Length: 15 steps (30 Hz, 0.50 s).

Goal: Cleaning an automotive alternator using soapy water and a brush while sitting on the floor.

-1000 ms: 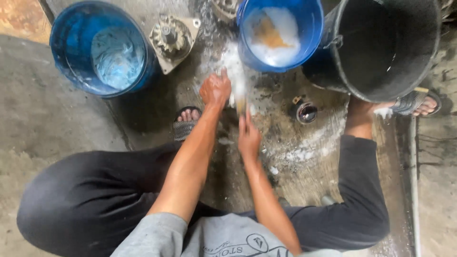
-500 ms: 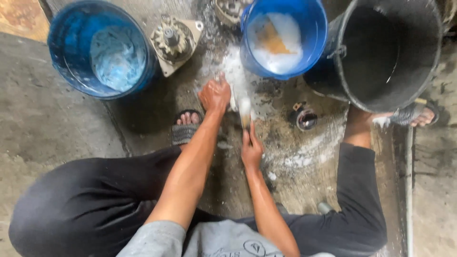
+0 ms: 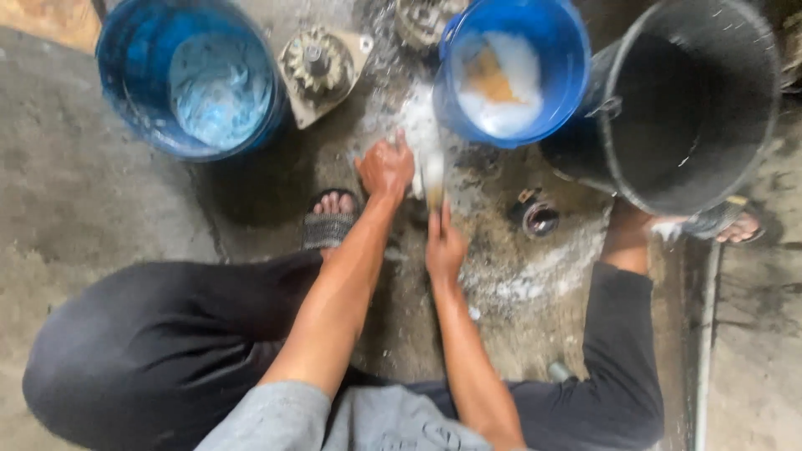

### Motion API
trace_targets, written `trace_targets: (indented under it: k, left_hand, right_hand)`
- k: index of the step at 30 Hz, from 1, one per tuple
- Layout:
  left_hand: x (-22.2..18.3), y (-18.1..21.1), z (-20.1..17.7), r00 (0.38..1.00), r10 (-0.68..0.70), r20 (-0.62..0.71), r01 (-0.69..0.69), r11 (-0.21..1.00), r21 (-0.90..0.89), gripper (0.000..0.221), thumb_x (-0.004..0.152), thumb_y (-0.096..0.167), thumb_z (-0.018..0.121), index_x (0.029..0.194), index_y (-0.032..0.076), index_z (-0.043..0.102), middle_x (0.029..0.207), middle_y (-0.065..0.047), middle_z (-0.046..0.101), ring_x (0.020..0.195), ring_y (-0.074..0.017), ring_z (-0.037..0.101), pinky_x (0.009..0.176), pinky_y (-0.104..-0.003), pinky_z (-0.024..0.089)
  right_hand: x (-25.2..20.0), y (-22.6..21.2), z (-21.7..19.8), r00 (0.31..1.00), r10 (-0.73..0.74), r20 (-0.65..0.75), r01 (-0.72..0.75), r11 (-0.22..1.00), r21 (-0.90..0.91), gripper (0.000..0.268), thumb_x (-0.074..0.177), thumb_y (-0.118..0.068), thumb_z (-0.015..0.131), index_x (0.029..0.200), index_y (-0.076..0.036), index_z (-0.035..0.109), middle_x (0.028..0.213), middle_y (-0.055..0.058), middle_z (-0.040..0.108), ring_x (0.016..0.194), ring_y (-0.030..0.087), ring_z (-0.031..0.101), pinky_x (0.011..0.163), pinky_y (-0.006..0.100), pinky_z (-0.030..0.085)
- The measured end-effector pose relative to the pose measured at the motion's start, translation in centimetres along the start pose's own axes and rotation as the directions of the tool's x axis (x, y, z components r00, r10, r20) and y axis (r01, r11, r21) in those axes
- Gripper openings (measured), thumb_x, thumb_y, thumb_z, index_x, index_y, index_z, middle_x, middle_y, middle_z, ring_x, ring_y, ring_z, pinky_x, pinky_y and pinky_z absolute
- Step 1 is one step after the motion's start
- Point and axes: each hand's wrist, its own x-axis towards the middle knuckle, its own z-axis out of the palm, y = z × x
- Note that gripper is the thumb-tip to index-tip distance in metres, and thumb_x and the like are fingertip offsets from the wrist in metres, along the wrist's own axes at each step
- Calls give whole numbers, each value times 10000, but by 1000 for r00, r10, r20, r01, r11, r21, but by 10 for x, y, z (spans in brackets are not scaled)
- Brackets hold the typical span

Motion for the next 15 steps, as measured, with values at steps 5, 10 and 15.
trace_targets:
  k: [5, 10, 15]
  left_hand:
    - [-13, 1, 3, 997, 79, 9, -79, 997, -11, 737, 998, 588, 319, 1055, -9, 747, 1109, -245, 749, 1118, -421, 695, 1101, -542, 324]
    - [1, -7, 20, 997, 65, -39, -66, 997, -42, 682, 1009, 572, 355, 1061, 19, 752, 1088, -216, 756, 1104, -390, 706, 1087, -529, 348]
    - [-8, -16, 21, 993, 94, -75, -97, 994, -40, 669, 1020, 572, 353, 1057, 39, 756, 1084, -187, 762, 1112, -371, 707, 1109, -561, 338]
  right_hand:
    - [48, -57, -6, 993, -77, 93, 78, 997, -1, 457, 1111, -456, 531, 1513, -239, 560, 572, 47, 656, 381, 93, 407, 434, 310, 352]
    - [-14, 20, -22, 996, 73, 59, -75, 997, 35, 440, 1083, -352, 595, 1499, -209, 589, 576, 74, 657, 399, 100, 431, 447, 363, 339]
    - [42, -39, -10, 990, 4, 140, -8, 1000, 27, 477, 1097, -496, 537, 1488, -227, 577, 517, 49, 604, 347, 99, 344, 421, 350, 317]
